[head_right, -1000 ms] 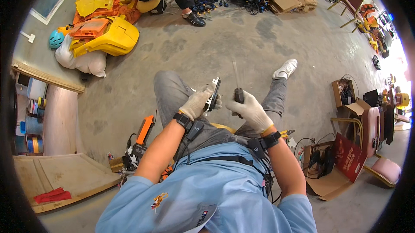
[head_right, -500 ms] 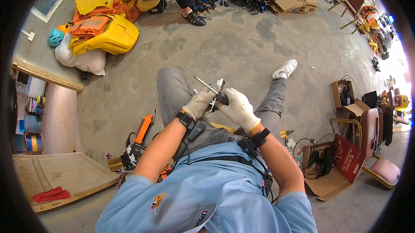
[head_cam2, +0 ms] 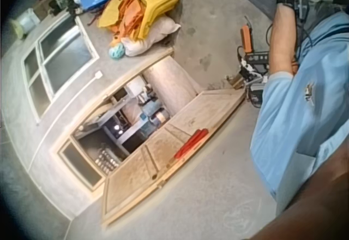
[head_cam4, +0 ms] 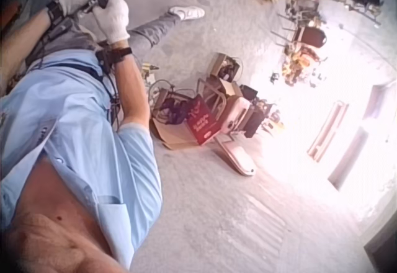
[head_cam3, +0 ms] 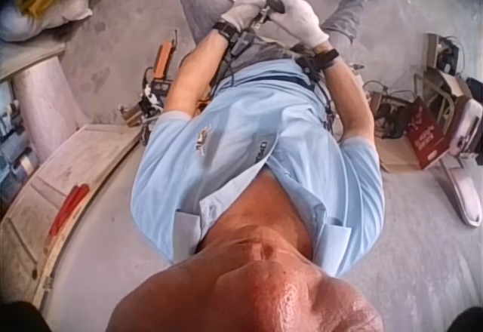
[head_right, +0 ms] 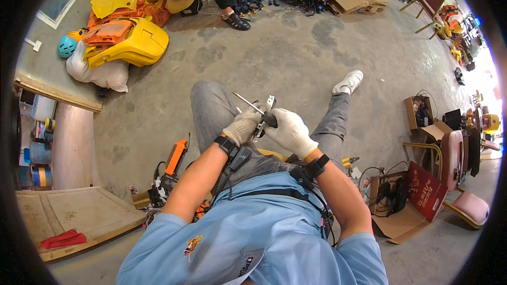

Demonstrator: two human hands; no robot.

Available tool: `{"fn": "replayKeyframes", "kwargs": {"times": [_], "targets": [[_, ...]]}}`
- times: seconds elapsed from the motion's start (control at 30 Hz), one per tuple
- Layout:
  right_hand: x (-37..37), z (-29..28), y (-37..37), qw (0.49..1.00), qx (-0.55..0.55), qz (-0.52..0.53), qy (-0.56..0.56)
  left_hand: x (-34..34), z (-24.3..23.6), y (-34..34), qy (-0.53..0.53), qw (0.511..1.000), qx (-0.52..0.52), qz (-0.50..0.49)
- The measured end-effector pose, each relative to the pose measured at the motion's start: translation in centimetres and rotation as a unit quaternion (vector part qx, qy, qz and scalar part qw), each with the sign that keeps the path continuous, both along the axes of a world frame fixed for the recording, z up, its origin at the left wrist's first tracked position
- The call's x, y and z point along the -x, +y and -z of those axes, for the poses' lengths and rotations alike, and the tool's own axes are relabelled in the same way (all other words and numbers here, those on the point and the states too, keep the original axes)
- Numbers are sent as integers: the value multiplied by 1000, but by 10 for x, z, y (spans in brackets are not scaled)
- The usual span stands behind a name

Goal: The person holds a black electronic component and uses a screwdriver to tighten or loosen a screw, occasionally turning the object to work on different sides.

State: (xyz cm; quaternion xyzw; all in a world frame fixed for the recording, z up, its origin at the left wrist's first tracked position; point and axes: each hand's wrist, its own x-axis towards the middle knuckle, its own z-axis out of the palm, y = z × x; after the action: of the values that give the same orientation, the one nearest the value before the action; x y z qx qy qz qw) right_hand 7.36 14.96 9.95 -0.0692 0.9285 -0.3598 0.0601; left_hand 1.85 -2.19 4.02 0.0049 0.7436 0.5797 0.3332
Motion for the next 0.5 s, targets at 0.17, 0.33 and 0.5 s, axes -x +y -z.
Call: {"fn": "replayKeyframes", "kwargs": {"times": [0.17, 0.33, 0.5], "targets": [[0, 0, -3, 999, -32, 6, -38, 13, 44, -14, -10, 1000, -27, 6], [-7, 23, 11, 992, 63, 70, -84, 2, -1, -8, 77, 995, -48, -29], [-2, 57, 45, 954, 153, 146, -212, 9, 15, -8, -94, 958, -237, -135]]}}
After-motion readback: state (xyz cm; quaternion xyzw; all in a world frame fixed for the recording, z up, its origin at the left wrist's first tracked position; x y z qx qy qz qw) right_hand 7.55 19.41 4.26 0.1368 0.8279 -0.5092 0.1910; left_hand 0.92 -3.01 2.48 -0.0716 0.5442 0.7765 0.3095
